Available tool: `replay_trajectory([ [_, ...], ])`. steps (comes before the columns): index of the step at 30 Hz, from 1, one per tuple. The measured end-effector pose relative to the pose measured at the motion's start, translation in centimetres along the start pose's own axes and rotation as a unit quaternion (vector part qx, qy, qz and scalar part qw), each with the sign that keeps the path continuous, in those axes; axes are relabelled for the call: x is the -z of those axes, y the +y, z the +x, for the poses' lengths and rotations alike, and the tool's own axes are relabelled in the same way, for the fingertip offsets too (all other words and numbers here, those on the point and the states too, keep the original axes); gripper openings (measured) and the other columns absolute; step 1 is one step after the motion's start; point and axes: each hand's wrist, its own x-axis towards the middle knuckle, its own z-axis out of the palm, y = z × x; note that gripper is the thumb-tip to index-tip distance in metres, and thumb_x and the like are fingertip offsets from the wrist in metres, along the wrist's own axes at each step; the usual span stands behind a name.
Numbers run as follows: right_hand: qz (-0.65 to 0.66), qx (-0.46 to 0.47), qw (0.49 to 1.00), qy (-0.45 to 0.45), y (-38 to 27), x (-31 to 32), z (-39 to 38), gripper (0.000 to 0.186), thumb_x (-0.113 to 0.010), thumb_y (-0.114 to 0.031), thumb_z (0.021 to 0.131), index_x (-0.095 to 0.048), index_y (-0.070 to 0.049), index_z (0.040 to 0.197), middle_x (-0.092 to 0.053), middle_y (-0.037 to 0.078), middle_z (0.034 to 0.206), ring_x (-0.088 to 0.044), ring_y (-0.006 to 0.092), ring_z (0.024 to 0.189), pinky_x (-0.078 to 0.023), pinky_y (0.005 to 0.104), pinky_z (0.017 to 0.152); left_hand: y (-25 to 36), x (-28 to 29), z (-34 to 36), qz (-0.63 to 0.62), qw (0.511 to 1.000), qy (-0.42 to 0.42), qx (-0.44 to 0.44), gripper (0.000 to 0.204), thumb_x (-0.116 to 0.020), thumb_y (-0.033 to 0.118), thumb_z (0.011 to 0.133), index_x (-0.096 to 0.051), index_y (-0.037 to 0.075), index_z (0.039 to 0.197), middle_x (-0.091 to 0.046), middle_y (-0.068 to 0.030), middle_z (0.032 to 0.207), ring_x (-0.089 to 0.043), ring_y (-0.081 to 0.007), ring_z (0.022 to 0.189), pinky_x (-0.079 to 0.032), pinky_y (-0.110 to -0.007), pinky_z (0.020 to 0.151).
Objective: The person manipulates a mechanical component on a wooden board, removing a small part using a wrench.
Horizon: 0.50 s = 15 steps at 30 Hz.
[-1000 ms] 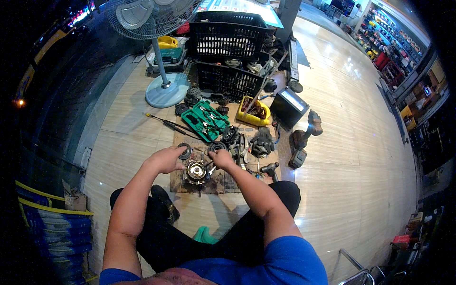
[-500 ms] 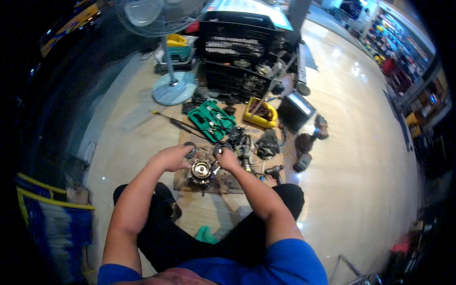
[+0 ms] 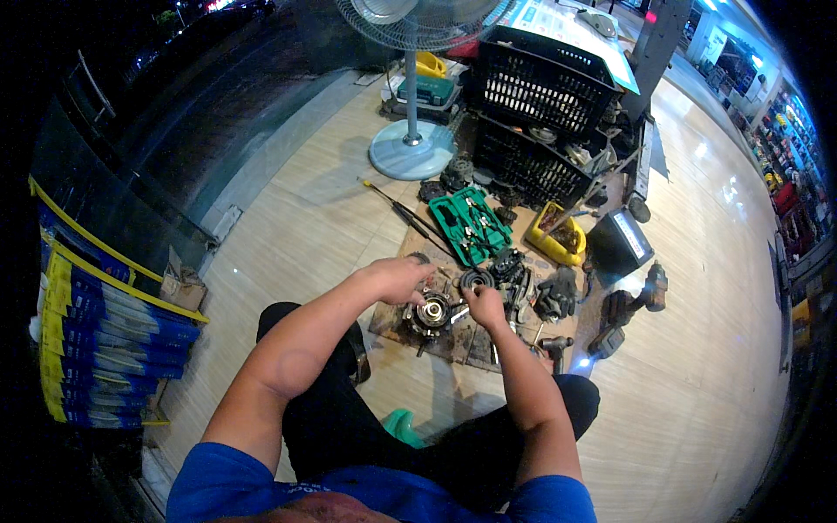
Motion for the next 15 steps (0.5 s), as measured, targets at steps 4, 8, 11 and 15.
replay_trajectory([
  [4,0.04,0.026,0.994,0.096,1.4,-0.8,0.3,0.037,-0.065,-0.031,0.087,-0.067,0.005,0.091,-0.067,0.026,0.081,-0.067,0.0398,0.079,-0.051,0.0462,0.071,0.6,0.7,0.1,0.0,1.0,-0.013,0.006,0.066,-0.074,0.036,0.082,-0.045,0.011,0.137,-0.058,-0.0202,0.122,-0.059,-0.0381,0.111,-0.051,-0.046,0.089],
  [8,0.081,0.029,0.996,-0.002,0.1,0.0,-0.1,0.03,-0.065,-0.026,0.087,-0.068,0.002,0.098,-0.069,0.024,0.085,-0.067,0.0397,0.085,-0.052,0.045,0.076,0.0,0.2,-0.2,-0.003,1.0,-0.009,0.012,0.069,-0.074,0.036,0.082,-0.044,0.01,0.138,-0.057,-0.0204,0.125,-0.058,-0.038,0.114,-0.05,-0.045,0.091],
  [11,0.019,0.082,0.996,-0.04,0.5,0.6,-0.1,0.03,-0.07,-0.027,0.086,-0.068,0.0,0.099,-0.068,0.022,0.087,-0.066,0.0408,0.086,-0.052,0.0458,0.076,0.2,0.4,-0.1,0.003,1.0,0.003,-0.006,0.069,-0.075,0.035,0.082,-0.044,0.009,0.138,-0.057,-0.0207,0.126,-0.057,-0.0378,0.116,-0.049,-0.045,0.093],
  [15,-0.058,0.132,0.986,-0.089,1.1,1.2,0.0,0.027,-0.074,-0.025,0.082,-0.069,-0.002,0.097,-0.069,0.021,0.091,-0.066,0.0385,0.086,-0.052,0.0438,0.075,-0.3,0.1,0.4,-0.004,1.0,0.012,-0.012,0.07,-0.075,0.035,0.081,-0.044,0.008,0.138,-0.057,-0.0216,0.126,-0.056,-0.0383,0.117,-0.048,-0.045,0.095],
])
